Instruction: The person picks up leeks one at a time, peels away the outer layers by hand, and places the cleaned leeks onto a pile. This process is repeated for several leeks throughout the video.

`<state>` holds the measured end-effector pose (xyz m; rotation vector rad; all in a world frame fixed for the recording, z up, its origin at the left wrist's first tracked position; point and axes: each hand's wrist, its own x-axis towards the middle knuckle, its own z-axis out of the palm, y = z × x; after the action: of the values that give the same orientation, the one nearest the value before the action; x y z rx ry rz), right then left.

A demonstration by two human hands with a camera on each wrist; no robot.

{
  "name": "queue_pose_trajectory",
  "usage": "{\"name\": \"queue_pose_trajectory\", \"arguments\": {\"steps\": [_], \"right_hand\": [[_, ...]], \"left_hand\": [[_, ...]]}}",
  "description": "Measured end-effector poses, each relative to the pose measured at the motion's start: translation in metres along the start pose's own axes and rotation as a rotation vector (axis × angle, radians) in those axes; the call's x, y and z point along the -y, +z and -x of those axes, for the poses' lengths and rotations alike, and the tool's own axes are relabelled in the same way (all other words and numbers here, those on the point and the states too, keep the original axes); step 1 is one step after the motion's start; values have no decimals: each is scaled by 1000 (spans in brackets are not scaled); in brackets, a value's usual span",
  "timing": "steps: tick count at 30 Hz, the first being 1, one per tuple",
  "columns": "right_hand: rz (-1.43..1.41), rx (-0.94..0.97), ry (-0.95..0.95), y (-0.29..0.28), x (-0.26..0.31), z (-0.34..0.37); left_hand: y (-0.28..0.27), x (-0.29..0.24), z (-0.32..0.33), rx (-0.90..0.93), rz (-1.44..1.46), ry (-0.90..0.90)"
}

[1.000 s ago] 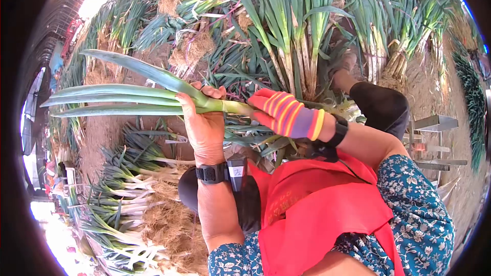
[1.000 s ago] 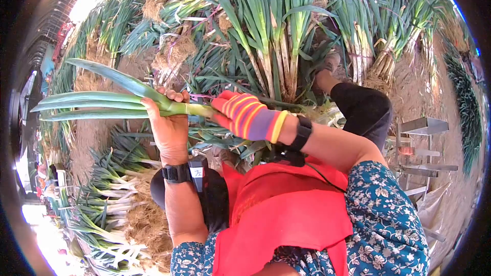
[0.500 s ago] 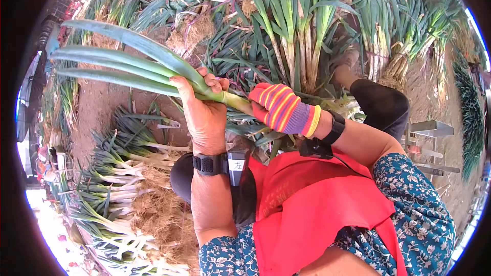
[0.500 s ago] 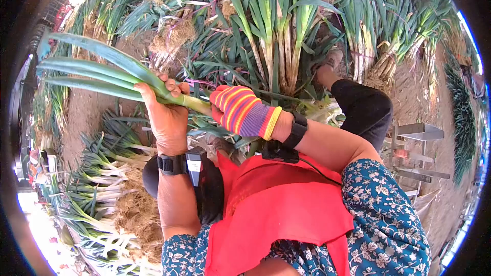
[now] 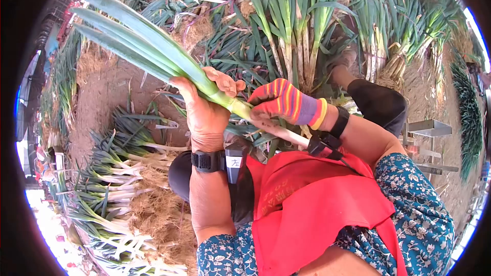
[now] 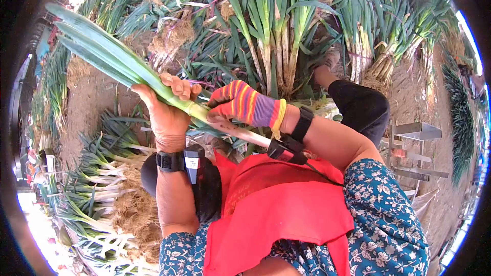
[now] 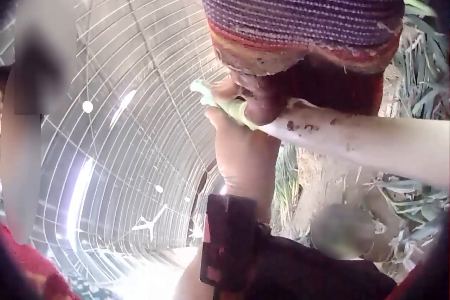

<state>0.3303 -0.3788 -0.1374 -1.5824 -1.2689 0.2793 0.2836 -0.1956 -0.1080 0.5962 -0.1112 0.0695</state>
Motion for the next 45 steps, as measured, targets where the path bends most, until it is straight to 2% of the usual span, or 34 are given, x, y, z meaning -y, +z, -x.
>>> {"name": "queue_pose_trajectory", "arguments": {"steps": [1, 2, 4, 5, 6, 8, 9, 10, 12, 14, 16, 18, 19, 21, 22, 23, 24, 25, 26, 27, 28, 30, 32, 36, 38, 40, 42, 43, 44, 45], "right_hand": [[244, -10, -376, -1, -9, -6], [238, -7, -381, 3, -10, -6], [-1084, 9, 621, 13, -9, -2], [-1152, 55, 705, 13, 1, -5], [-1151, 54, 709, 15, -2, -5], [-1158, 512, 634, 20, -16, -3], [-937, 567, 648, 19, -27, -1], [-620, 636, 422, 26, -52, 10], [-304, 745, 634, 19, -80, 27], [-143, 630, 562, 12, -113, 75], [349, 599, 545, -5, -119, 123], [644, 756, 811, -19, -108, 144], [643, 752, 809, -24, -107, 142], [830, 589, 942, -40, -86, 117], [730, 349, 793, -42, -75, 98], [582, 139, 564, -38, -74, 82], [277, 17, 395, -36, -40, 45], [209, 4, 227, -32, -24, 19], [278, 16, 199, -30, 5, -9], [401, -22, 77, -27, 23, -29], [306, 25, 85, -23, 42, -52], [554, -10, -18, -15, 36, -66], [597, 8, -139, -6, 16, -63], [409, 161, -30, -2, 2, -22], [223, 60, -86, 2, -23, 9], [43, 30, 322, -16, -28, 36], [-379, -150, 850, -36, -38, 54], [-351, -112, 954, -47, -40, 59], [-349, -118, 951, -47, -36, 56], [-180, -120, 620, -43, -30, 49]], "left_hand": [[-2, -2, -1, 76, 27, -28], [-2, -3, 0, 70, 24, -22], [2, -2, 1, 211, 44, -19], [3, -1, 2, 242, 83, -41], [7, 0, 3, 241, 86, -41], [13, -1, 5, 315, -64, -35], [14, -2, 7, 314, -63, -37], [15, -4, 8, 243, -70, -34], [13, -7, 7, 175, -76, -32], [8, -16, 5, 79, -75, 40], [1, -21, 7, 10, 8, 75], [-7, -29, 6, -153, -97, 133], [-16, -28, 5, -156, -133, 131], [-14, -23, 4, -173, -154, 121], [-12, -19, 3, -190, -169, 111], [-9, -15, 2, -181, -169, 104], [-8, -11, 0, -167, -168, 98], [-9, -7, -3, -169, -195, 95], [-8, -4, -5, -175, -220, 94], [-1, 0, -5, -226, -264, 109], [2, 2, -6, -224, -263, 108], [5, 2, -6, -207, -241, 68], [2, -1, -1, -224, -230, 67], [-12, -10, 3, -250, -184, 77], [-17, -22, 1, -261, -237, 141], [-19, -29, 4, -263, -214, 173], [-20, -32, 7, -276, -205, 217], [-18, -32, 8, -279, -223, 228], [-18, -30, 7, -273, -223, 228], [-19, -28, 6, -271, -216, 227]]}}
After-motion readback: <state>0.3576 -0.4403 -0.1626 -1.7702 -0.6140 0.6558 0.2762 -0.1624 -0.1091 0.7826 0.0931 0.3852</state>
